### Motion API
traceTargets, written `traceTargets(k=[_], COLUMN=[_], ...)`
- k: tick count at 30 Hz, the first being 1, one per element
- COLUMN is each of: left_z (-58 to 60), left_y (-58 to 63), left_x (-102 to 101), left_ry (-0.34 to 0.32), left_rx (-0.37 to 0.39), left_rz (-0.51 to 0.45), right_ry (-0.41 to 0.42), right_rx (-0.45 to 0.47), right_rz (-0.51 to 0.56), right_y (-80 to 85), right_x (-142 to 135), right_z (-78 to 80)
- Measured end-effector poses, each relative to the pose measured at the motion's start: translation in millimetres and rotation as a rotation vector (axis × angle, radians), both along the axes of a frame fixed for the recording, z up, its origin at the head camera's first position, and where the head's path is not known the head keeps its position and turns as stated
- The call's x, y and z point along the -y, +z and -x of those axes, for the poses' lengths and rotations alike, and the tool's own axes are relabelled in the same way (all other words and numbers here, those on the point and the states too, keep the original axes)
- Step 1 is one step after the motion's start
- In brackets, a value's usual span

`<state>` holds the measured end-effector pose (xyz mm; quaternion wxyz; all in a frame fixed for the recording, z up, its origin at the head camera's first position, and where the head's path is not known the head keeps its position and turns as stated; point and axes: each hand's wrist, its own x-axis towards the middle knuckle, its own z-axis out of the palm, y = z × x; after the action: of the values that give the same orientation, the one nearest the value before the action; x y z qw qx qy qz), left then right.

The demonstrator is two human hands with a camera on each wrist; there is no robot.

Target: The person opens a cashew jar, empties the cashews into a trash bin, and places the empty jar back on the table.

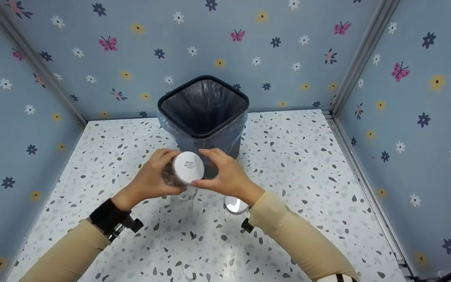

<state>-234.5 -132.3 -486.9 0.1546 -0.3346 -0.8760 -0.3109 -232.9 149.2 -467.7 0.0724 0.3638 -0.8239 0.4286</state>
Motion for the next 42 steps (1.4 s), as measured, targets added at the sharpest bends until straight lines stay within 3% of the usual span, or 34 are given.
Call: traceTargets(k=[9,25,42], left_z=[-2.0,-5.9,-10.3], left_y=[-0.9,-2.2,-9.6], left_x=[-9,-22,-38], left_ry=[-0.006,0.019,-0.017], left_rx=[-0.050,-0.037,0.098], left_rz=[0.033,0.060,-0.003], right_ry=[0.007,-0.080,-0.133], right_rx=[0.041,0.129,0.147], right_rz=[-0.025,-0.075,-0.029], right_y=[-1.1,-0.6,-3.3], right_x=[6,13,4], right_z=[-1.4,-4.5,-4.6])
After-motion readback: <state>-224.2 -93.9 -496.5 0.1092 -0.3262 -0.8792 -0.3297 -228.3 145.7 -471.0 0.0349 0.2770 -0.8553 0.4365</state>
